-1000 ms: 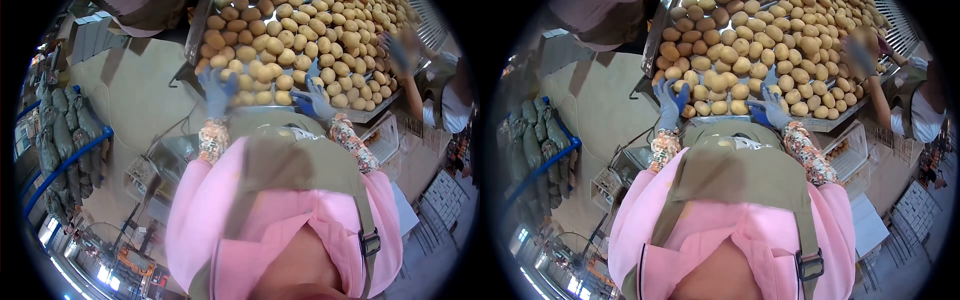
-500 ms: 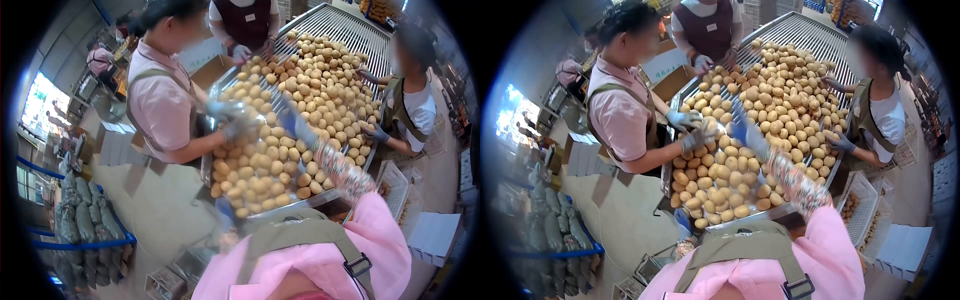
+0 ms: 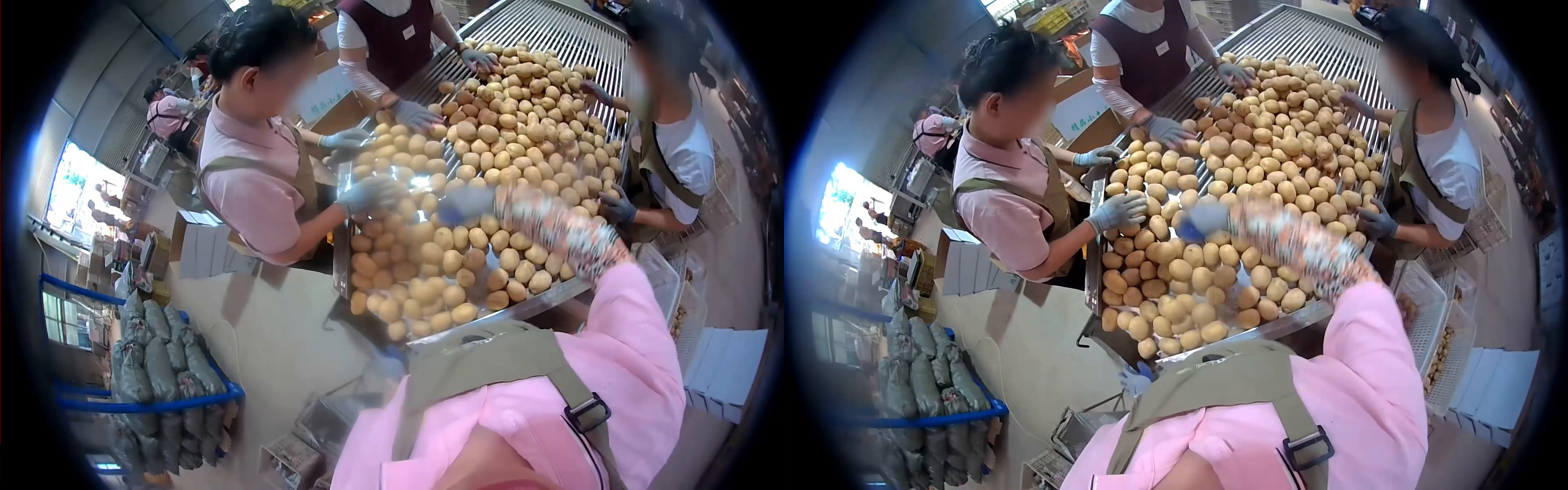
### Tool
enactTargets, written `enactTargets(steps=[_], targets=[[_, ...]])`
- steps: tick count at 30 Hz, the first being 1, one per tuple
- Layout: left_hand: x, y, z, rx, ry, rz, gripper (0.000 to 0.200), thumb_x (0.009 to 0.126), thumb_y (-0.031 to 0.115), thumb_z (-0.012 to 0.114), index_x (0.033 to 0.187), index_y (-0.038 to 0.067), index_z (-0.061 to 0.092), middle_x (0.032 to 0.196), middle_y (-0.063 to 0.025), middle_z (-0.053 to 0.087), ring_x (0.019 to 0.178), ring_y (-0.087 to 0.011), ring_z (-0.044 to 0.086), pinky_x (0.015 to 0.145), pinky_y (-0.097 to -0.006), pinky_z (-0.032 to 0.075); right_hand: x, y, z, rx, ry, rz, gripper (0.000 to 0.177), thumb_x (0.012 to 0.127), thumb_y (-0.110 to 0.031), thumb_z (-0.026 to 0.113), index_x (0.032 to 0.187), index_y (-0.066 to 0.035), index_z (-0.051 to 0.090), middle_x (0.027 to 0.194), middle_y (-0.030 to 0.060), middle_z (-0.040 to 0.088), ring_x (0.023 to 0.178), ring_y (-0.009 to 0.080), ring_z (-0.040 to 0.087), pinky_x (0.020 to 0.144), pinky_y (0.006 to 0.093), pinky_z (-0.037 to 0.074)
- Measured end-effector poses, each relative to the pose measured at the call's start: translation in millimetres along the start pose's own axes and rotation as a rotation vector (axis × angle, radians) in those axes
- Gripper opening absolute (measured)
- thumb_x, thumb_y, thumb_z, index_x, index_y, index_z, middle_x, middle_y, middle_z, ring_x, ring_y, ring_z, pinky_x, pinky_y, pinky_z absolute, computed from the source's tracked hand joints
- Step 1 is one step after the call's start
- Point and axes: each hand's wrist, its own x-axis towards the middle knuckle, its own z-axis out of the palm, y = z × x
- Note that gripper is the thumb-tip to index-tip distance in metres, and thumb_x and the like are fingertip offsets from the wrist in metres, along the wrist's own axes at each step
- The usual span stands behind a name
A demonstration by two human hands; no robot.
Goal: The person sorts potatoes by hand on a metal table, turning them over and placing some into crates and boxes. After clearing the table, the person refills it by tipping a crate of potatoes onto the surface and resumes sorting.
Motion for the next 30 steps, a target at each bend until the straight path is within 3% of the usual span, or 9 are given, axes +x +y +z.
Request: enactTargets(steps=[1, 3, 5, 6, 24, 27, 28, 29, 30], targets=[[-3, -9, -9, 0.093, 0.007, -0.007, 0.05, 0.095, 0.047, 0.041, 0.114, 0.005, 0.06, 0.104, -0.0157, 0.065, 0.092, -0.0308, 0.065, 0.077, -0.0414, 0.054, -25, -44, 32, -0.258, -0.055, 0.263, 0.017, 0.076, -0.025, 0.066, 0.085, -0.01, 0.068, 0.087, 0.011, 0.067, 0.075, 0.0255, 0.065, 0.059, 0.0386, 0.051], [-10, -27, -27, 0.282, 0.026, -0.022, 0.049, 0.094, 0.046, 0.043, 0.113, 0.005, 0.061, 0.103, -0.0162, 0.066, 0.091, -0.0313, 0.065, 0.077, -0.0417, 0.054, -76, -87, 85, -0.436, -0.49, 0.175, 0.027, 0.081, -0.031, 0.059, 0.103, -0.017, 0.068, 0.103, 0.0123, 0.066, 0.095, 0.0292, 0.064, 0.072, 0.0419, 0.052], [-11, -41, -39, 0.45, 0.04, -0.029, 0.048, 0.094, 0.046, 0.044, 0.111, 0.004, 0.062, 0.102, -0.0166, 0.066, 0.091, -0.0318, 0.065, 0.077, -0.0421, 0.054, -138, -67, 175, -0.587, 0.216, 0.167, 0.049, 0.082, -0.029, 0.057, 0.13, -0.023, 0.054, 0.135, 0.0148, 0.05, 0.126, 0.0398, 0.044, 0.098, 0.0514, 0.039], [-12, -49, -43, 0.516, 0.047, -0.035, 0.048, 0.093, 0.046, 0.045, 0.111, 0.004, 0.062, 0.101, -0.0168, 0.066, 0.091, -0.0321, 0.065, 0.077, -0.0422, 0.054, -149, -66, 182, -0.381, 0.086, 0.28, 0.062, 0.085, -0.026, 0.055, 0.144, -0.026, 0.037, 0.152, 0.0136, 0.027, 0.14, 0.0413, 0.019, 0.111, 0.0556, 0.018], [64, -156, -137, 1.455, 0.699, 0.089, 0.04, 0.085, 0.04, 0.061, 0.097, 0.003, 0.069, 0.093, -0.0208, 0.069, 0.089, -0.0365, 0.067, 0.074, -0.045, 0.055, -207, -65, 165, -0.21, -0.102, 0.202, 0.048, 0.092, -0.027, 0.049, 0.139, -0.026, 0.042, 0.157, 0.0048, 0.016, 0.145, 0.0352, 0.008, 0.114, 0.0546, 0.012], [-119, -8, 64, 1.067, 0.528, 0.235, 0.046, 0.086, 0.04, 0.056, 0.11, 0.001, 0.063, 0.105, -0.0271, 0.064, 0.103, -0.0408, 0.061, 0.084, -0.0468, 0.052, -205, -56, 169, -0.344, -0.1, 0.22, 0.051, 0.089, -0.024, 0.051, 0.14, -0.024, 0.041, 0.156, 0.0076, 0.017, 0.144, 0.0388, 0.009, 0.113, 0.0554, 0.013], [-49, -70, 3, 1.271, 0.676, 0.036, 0.037, 0.089, 0.029, 0.053, 0.109, -0.001, 0.063, 0.105, -0.0255, 0.065, 0.102, -0.0377, 0.063, 0.09, -0.0449, 0.05, -208, -35, 188, -0.43, -0.076, 0.176, 0.053, 0.089, -0.023, 0.052, 0.14, -0.023, 0.041, 0.156, 0.008, 0.018, 0.143, 0.0397, 0.011, 0.113, 0.0554, 0.013], [8, -147, -63, 1.657, 0.649, 0.257, 0.031, 0.088, 0.018, 0.053, 0.108, -0.003, 0.062, 0.102, -0.0226, 0.066, 0.096, -0.0332, 0.065, 0.093, -0.0413, 0.049, -203, -32, 189, -0.402, -0.02, 0.155, 0.053, 0.088, -0.024, 0.052, 0.14, -0.023, 0.041, 0.156, 0.0082, 0.018, 0.143, 0.04, 0.012, 0.113, 0.0552, 0.014], [-1, -134, -56, 1.514, 0.616, 0.122, 0.035, 0.088, 0.023, 0.052, 0.113, -0.002, 0.059, 0.108, -0.0226, 0.062, 0.099, -0.0335, 0.063, 0.094, -0.0417, 0.048, -205, -36, 197, -0.357, 0.033, 0.161, 0.054, 0.088, -0.025, 0.053, 0.14, -0.023, 0.041, 0.156, 0.0083, 0.019, 0.143, 0.0403, 0.013, 0.113, 0.055, 0.014]])
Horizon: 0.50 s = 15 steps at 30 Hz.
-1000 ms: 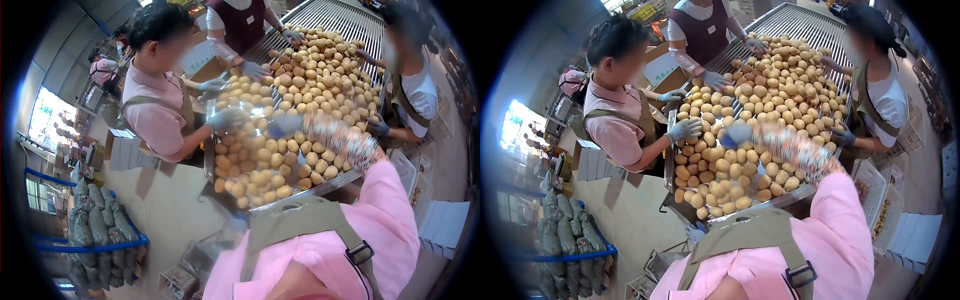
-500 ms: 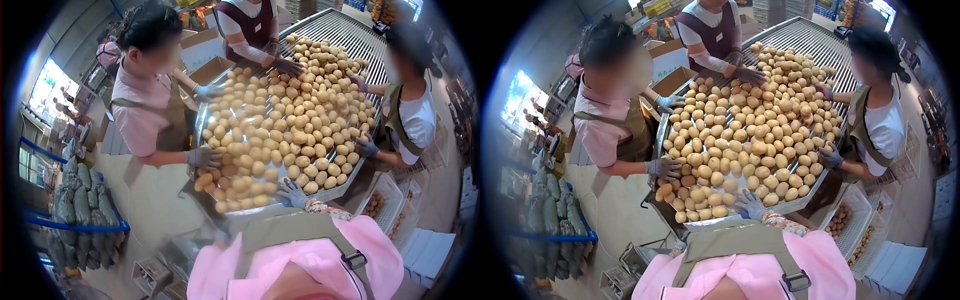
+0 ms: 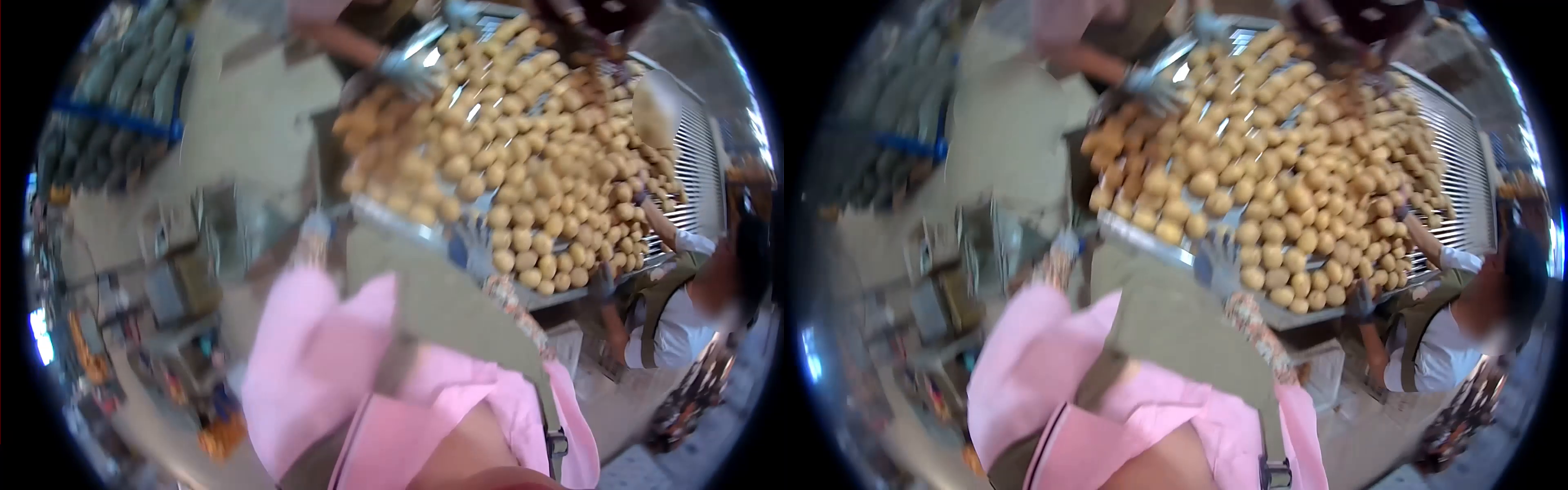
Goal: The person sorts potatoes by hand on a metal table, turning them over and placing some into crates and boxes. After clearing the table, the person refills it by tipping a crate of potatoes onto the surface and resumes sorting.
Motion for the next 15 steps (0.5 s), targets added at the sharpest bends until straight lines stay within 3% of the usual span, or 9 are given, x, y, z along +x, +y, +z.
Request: enactTargets(steps=[3, 5, 6, 9, 11, 12, 15], targets=[[-17, -3, -23, -0.1, -0.2, -0.156, 0.052, 0.088, 0.037, 0.051, 0.126, 0.002, 0.048, 0.124, -0.0224, 0.052, 0.108, -0.0345, 0.058, 0.097, -0.0429, 0.045, -47, -23, -3, 0.028, -0.214, 0.058, 0.052, 0.089, -0.026, 0.051, 0.14, -0.022, 0.042, 0.155, 0.0089, 0.021, 0.143, 0.0404, 0.012, 0.114, 0.0545, 0.013], [15, -12, -16, -0.068, -0.227, -0.157, 0.064, 0.088, 0.046, 0.051, 0.135, 0.004, 0.04, 0.135, -0.0223, 0.045, 0.114, -0.0351, 0.055, 0.099, -0.0437, 0.043, 6, -8, -13, -0.041, -0.132, 0.096, 0.051, 0.089, -0.027, 0.05, 0.139, -0.022, 0.042, 0.155, 0.0096, 0.022, 0.143, 0.0405, 0.012, 0.114, 0.054, 0.012], [-19, 36, -88, -0.115, -0.159, -0.263, 0.035, 0.089, 0.035, 0.052, 0.114, 0.012, 0.061, 0.111, -0.0139, 0.06, 0.114, -0.029, 0.055, 0.097, -0.0433, 0.043, 11, -8, -13, -0.005, -0.235, 0.171, 0.048, 0.09, -0.032, 0.047, 0.137, -0.02, 0.046, 0.154, 0.0105, 0.024, 0.143, 0.0402, 0.009, 0.115, 0.0535, 0.008], [-10, 26, -88, -0.124, -0.296, -0.249, 0.043, 0.089, 0.04, 0.052, 0.122, 0.012, 0.057, 0.113, -0.0159, 0.06, 0.12, -0.0305, 0.053, 0.098, -0.0453, 0.042, 18, -28, -32, -0.008, -0.288, 0.252, 0.046, 0.091, -0.037, 0.044, 0.134, -0.022, 0.049, 0.154, 0.0108, 0.023, 0.144, 0.0389, 0.008, 0.115, 0.0527, 0.004], [2, 17, -90, -0.102, -0.421, 0.109, 0.066, 0.081, 0.05, 0.058, 0.128, 0.004, 0.052, 0.125, -0.0232, 0.055, 0.113, -0.0378, 0.056, 0.096, -0.0425, 0.047, 18, -28, -27, -0.049, -0.27, 0.28, 0.044, 0.092, -0.039, 0.044, 0.132, -0.023, 0.051, 0.154, 0.0109, 0.023, 0.144, 0.0384, 0.008, 0.115, 0.0525, 0.003], [16, 8, -80, -0.108, -0.434, 0.099, 0.066, 0.081, 0.05, 0.058, 0.128, 0.004, 0.052, 0.125, -0.0232, 0.055, 0.113, -0.0378, 0.056, 0.096, -0.0425, 0.047, 20, -31, -28, -0.051, -0.287, 0.275, 0.044, 0.092, -0.039, 0.044, 0.132, -0.023, 0.051, 0.154, 0.0109, 0.023, 0.144, 0.0384, 0.008, 0.115, 0.0525, 0.003], [50, -21, -65, -0.249, -0.904, -0.021, 0.062, 0.079, 0.05, 0.064, 0.118, 0.002, 0.06, 0.103, -0.0163, 0.067, 0.089, -0.0321, 0.066, 0.08, -0.0391, 0.053, 22, -38, -30, -0.006, -0.243, 0.347, 0.039, 0.09, -0.037, 0.048, 0.125, -0.02, 0.057, 0.153, 0.0125, 0.025, 0.143, 0.0393, 0.01, 0.114, 0.052, 0.007]])
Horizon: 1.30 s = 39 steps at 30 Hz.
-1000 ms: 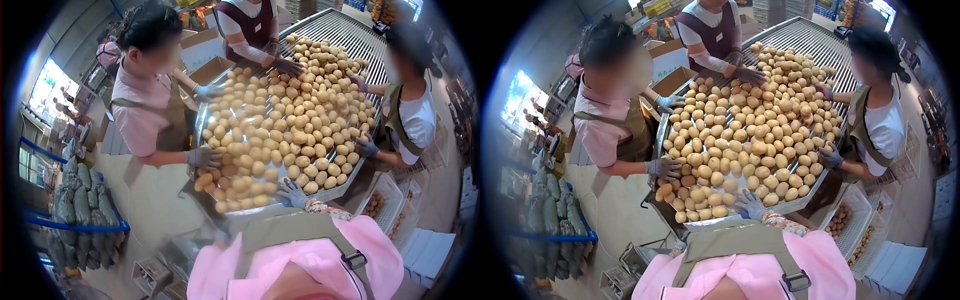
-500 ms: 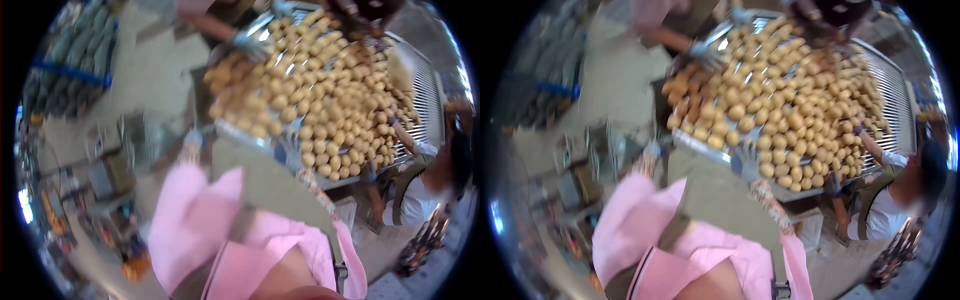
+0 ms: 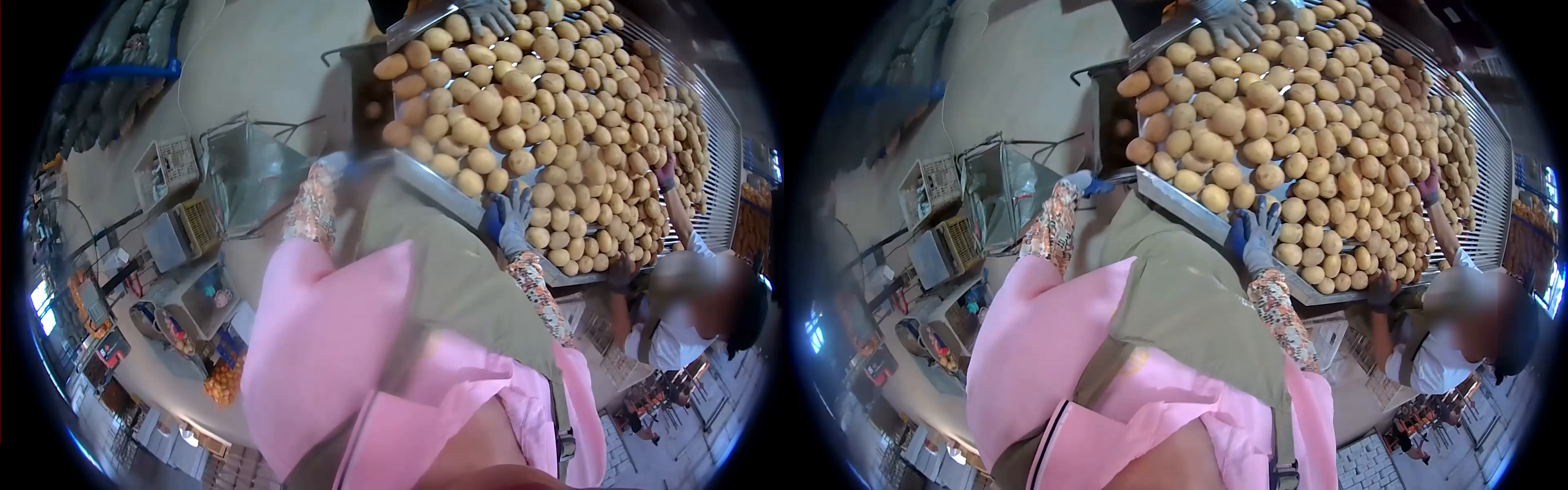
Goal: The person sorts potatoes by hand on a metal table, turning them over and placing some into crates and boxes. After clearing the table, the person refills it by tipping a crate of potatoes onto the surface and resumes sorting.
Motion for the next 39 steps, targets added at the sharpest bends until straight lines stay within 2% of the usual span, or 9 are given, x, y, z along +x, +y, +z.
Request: enactTargets(steps=[6, 11, 14, 15, 19, 25, 31, 35, 39], targets=[[-43, 49, -26, 0.026, 0.863, -0.102, 0.081, 0.079, 0.061, 0.059, 0.133, 0.002, 0.045, 0.114, -0.0224, 0.062, 0.103, -0.0383, 0.061, 0.09, -0.0415, 0.049, 2, -70, 2, 0.095, 0.11, -0.293, 0.037, 0.089, -0.036, 0.053, 0.124, -0.024, 0.059, 0.145, 0.0146, 0.039, 0.139, 0.0403, 0.024, 0.113, 0.0557, 0.013], [28, 29, -15, -0.184, 0.578, -0.059, 0.073, 0.082, 0.053, 0.057, 0.135, 0.003, 0.046, 0.122, -0.0243, 0.058, 0.112, -0.0405, 0.057, 0.095, -0.0418, 0.046, 11, -130, -1, -0.085, -0.103, -0.341, 0.041, 0.092, -0.041, 0.048, 0.126, -0.021, 0.058, 0.138, 0.0233, 0.043, 0.134, 0.0468, 0.028, 0.109, 0.062, 0.014], [48, -3, -13, -0.243, 0.591, -0.084, 0.034, 0.083, 0.034, 0.052, 0.082, 0.009, 0.075, 0.088, -0.0186, 0.07, 0.093, -0.0357, 0.066, 0.083, -0.0437, 0.051, 24, -141, -1, -0.061, -0.147, -0.334, 0.041, 0.092, -0.042, 0.047, 0.125, -0.02, 0.058, 0.134, 0.0232, 0.047, 0.132, 0.0462, 0.032, 0.108, 0.0595, 0.018], [110, -59, 2, 0.023, 0.623, 0.256, 0.037, 0.086, 0.031, 0.045, 0.076, 0.01, 0.074, 0.081, -0.017, 0.07, 0.083, -0.0345, 0.067, 0.074, -0.0443, 0.052, 25, -151, -7, -0.072, -0.201, -0.321, 0.041, 0.092, -0.042, 0.048, 0.124, -0.019, 0.058, 0.134, 0.0213, 0.048, 0.131, 0.046, 0.033, 0.108, 0.0581, 0.019], [48, -44, 5, -0.007, 0.738, 0.333, 0.04, 0.089, 0.035, 0.043, 0.084, 0.008, 0.072, 0.078, -0.0167, 0.069, 0.073, -0.0309, 0.067, 0.067, -0.0428, 0.052, 37, -181, -6, 0.092, -0.052, -0.668, 0.04, 0.091, -0.039, 0.05, 0.124, -0.018, 0.058, 0.137, 0.0144, 0.048, 0.129, 0.0369, 0.039, 0.107, 0.0485, 0.029], [45, -45, -13, -0.1, 0.583, 0.415, 0.039, 0.09, 0.036, 0.046, 0.089, 0.004, 0.067, 0.079, -0.0191, 0.067, 0.068, -0.0308, 0.066, 0.063, -0.0427, 0.052, 49, -152, -22, 0.005, 0.246, -0.404, 0.045, 0.088, -0.027, 0.056, 0.132, -0.02, 0.051, 0.142, 0.0119, 0.043, 0.129, 0.0349, 0.04, 0.107, 0.048, 0.029], [58, -59, -13, 0.232, 0.55, 0.376, 0.028, 0.088, 0.028, 0.051, 0.093, 0.005, 0.064, 0.083, -0.0206, 0.066, 0.069, -0.032, 0.067, 0.063, -0.0416, 0.052, 43, -99, -24, -0.042, 0.261, -0.459, 0.033, 0.083, -0.023, 0.059, 0.116, -0.021, 0.06, 0.138, 0.0049, 0.048, 0.127, 0.031, 0.043, 0.107, 0.0455, 0.03], [15, -30, -21, 0.228, 0.558, 0.449, 0.026, 0.088, 0.027, 0.051, 0.098, 0.008, 0.063, 0.092, -0.0222, 0.067, 0.079, -0.0371, 0.066, 0.065, -0.0426, 0.051, 56, -124, -18, -0.098, -0.152, -0.537, 0.038, 0.091, -0.034, 0.048, 0.126, -0.021, 0.056, 0.144, 0.0029, 0.042, 0.139, 0.0334, 0.025, 0.115, 0.0499, 0.012], [26, -47, -28, 0.285, 0.455, 0.353, 0.029, 0.088, 0.031, 0.052, 0.104, 0.01, 0.063, 0.09, -0.0222, 0.066, 0.078, -0.0347, 0.066, 0.063, -0.0439, 0.05, 77, -154, 19, 0.019, 0.015, -0.503, 0.041, 0.092, -0.037, 0.047, 0.127, -0.018, 0.056, 0.14, 0.0045, 0.047, 0.139, 0.035, 0.025, 0.115, 0.0507, 0.012]])
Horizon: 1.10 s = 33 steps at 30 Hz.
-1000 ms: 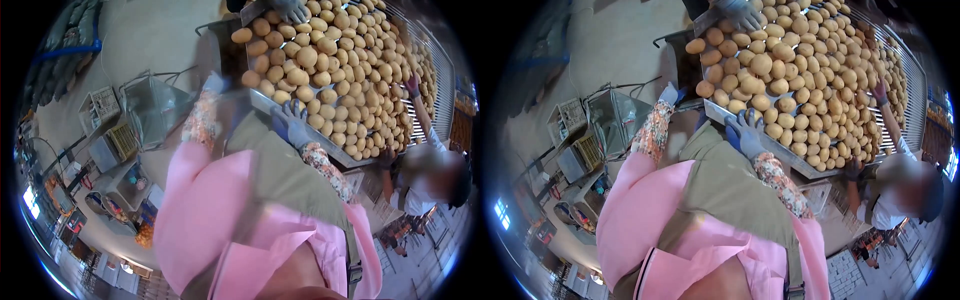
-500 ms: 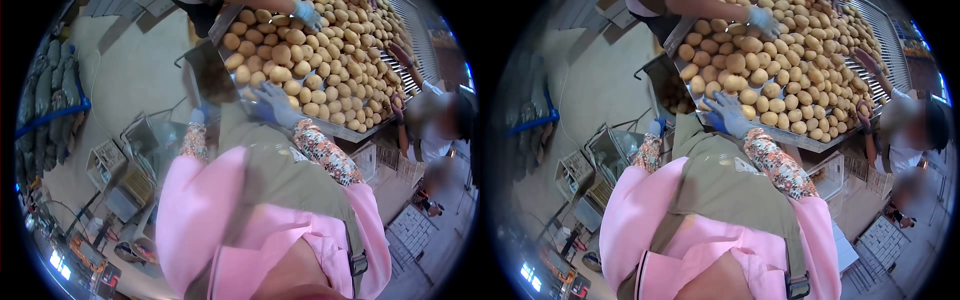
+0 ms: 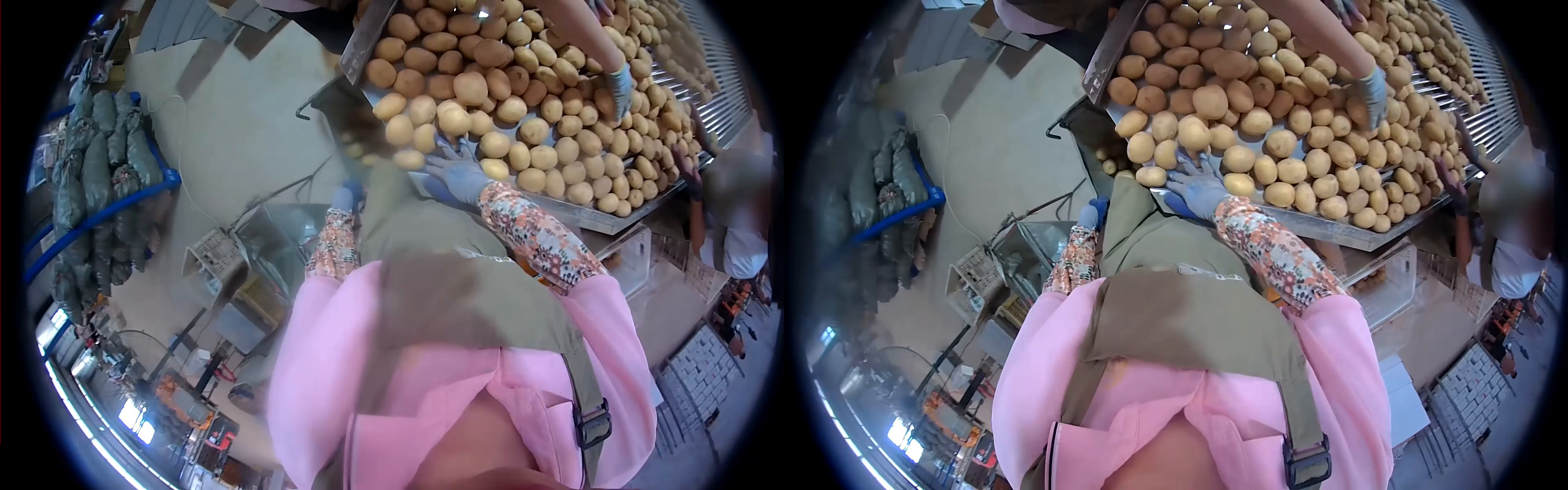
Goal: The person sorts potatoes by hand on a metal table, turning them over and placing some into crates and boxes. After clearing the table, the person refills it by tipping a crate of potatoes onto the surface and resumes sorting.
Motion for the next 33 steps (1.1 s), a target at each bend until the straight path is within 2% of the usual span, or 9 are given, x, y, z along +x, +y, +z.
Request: enactTargets(steps=[2, 3, 6, 10, 12, 14, 17, 25, 33], targets=[[19, -27, 18, -0.21, -0.118, -0.084, 0.037, 0.089, 0.037, 0.053, 0.111, 0.008, 0.06, 0.09, -0.0185, 0.066, 0.08, -0.0304, 0.066, 0.069, -0.0414, 0.05, 19, -5, 7, 0.05, -0.01, 0.008, 0.04, 0.092, -0.036, 0.047, 0.125, -0.016, 0.058, 0.137, 0.0044, 0.049, 0.139, 0.0354, 0.026, 0.115, 0.0511, 0.014], [65, -91, 86, 0.2, 0.051, 0.212, 0.019, 0.084, 0.023, 0.058, 0.095, 0.01, 0.067, 0.089, -0.0146, 0.067, 0.078, -0.0345, 0.065, 0.071, -0.0423, 0.053, 27, -8, 1, 0.032, -0.022, -0.07, 0.039, 0.091, -0.036, 0.049, 0.122, -0.014, 0.059, 0.136, 0.0043, 0.05, 0.138, 0.0349, 0.027, 0.114, 0.0519, 0.017], [92, -82, 65, 0.391, 0.311, 0.394, 0.021, 0.084, 0.024, 0.058, 0.097, 0.009, 0.065, 0.091, -0.0145, 0.066, 0.081, -0.0336, 0.064, 0.071, -0.0427, 0.053, 44, -13, -30, 0.057, 0.099, -0.224, 0.032, 0.089, -0.03, 0.054, 0.115, -0.012, 0.061, 0.122, 0.0066, 0.058, 0.129, 0.0347, 0.041, 0.106, 0.048, 0.032], [72, -35, 14, 0.643, 0.7, 0.656, 0.023, 0.085, 0.025, 0.058, 0.1, 0.008, 0.062, 0.094, -0.0144, 0.065, 0.085, -0.0322, 0.063, 0.071, -0.0434, 0.052, 87, 35, -63, 0.951, 0.144, 0.298, 0.031, 0.087, -0.025, 0.056, 0.115, -0.014, 0.06, 0.108, 0.0191, 0.063, 0.107, 0.0362, 0.059, 0.091, 0.0406, 0.047], [46, 23, -32, -0.465, 0.054, -0.155, 0.079, 0.082, 0.054, 0.063, 0.129, -0.007, 0.045, 0.105, -0.0159, 0.066, 0.092, -0.0276, 0.063, 0.082, -0.0399, 0.048, 100, 62, -108, 0.322, 0.051, 0.467, 0.035, 0.087, -0.028, 0.055, 0.118, -0.012, 0.057, 0.111, 0.0212, 0.062, 0.11, 0.0343, 0.058, 0.091, 0.0439, 0.046], [37, 39, -25, -0.339, 0.08, -0.174, 0.072, 0.084, 0.053, 0.058, 0.126, -0.005, 0.048, 0.104, -0.0182, 0.066, 0.093, -0.0325, 0.063, 0.082, -0.0427, 0.048, 115, 78, -127, -0.252, 0.084, 0.372, 0.038, 0.088, -0.03, 0.052, 0.122, -0.012, 0.056, 0.114, 0.0202, 0.062, 0.111, 0.031, 0.058, 0.092, 0.0438, 0.046], [12, 56, -24, -0.087, 0.101, -0.261, 0.05, 0.089, 0.044, 0.045, 0.113, 0.002, 0.057, 0.104, -0.0259, 0.064, 0.098, -0.0456, 0.059, 0.081, -0.049, 0.049, 139, 107, -97, -0.349, 0.115, 0.233, 0.043, 0.087, -0.028, 0.052, 0.126, -0.009, 0.052, 0.107, 0.0172, 0.063, 0.102, 0.035, 0.06, 0.09, 0.0443, 0.046], [-27, 54, -15, -0.343, 0.098, -0.384, 0.052, 0.092, 0.05, 0.045, 0.106, 0.003, 0.064, 0.094, -0.0227, 0.067, 0.086, -0.0387, 0.065, 0.075, -0.0457, 0.05, 167, 88, -78, -0.439, -0.632, 0.413, 0.047, 0.086, -0.03, 0.055, 0.127, -0.01, 0.052, 0.113, 0.0171, 0.061, 0.106, 0.034, 0.059, 0.093, 0.0432, 0.045], [1, 49, 21, -0.314, 0.246, -0.27, 0.047, 0.091, 0.045, 0.048, 0.103, 0.003, 0.064, 0.089, -0.0224, 0.066, 0.085, -0.0394, 0.063, 0.077, -0.0437, 0.047, 123, 51, -124, -0.213, -0.381, 0.206, 0.073, 0.071, -0.05, 0.068, 0.128, -0.008, 0.052, 0.124, 0.0208, 0.057, 0.112, 0.0348, 0.056, 0.089, 0.0453, 0.047]])
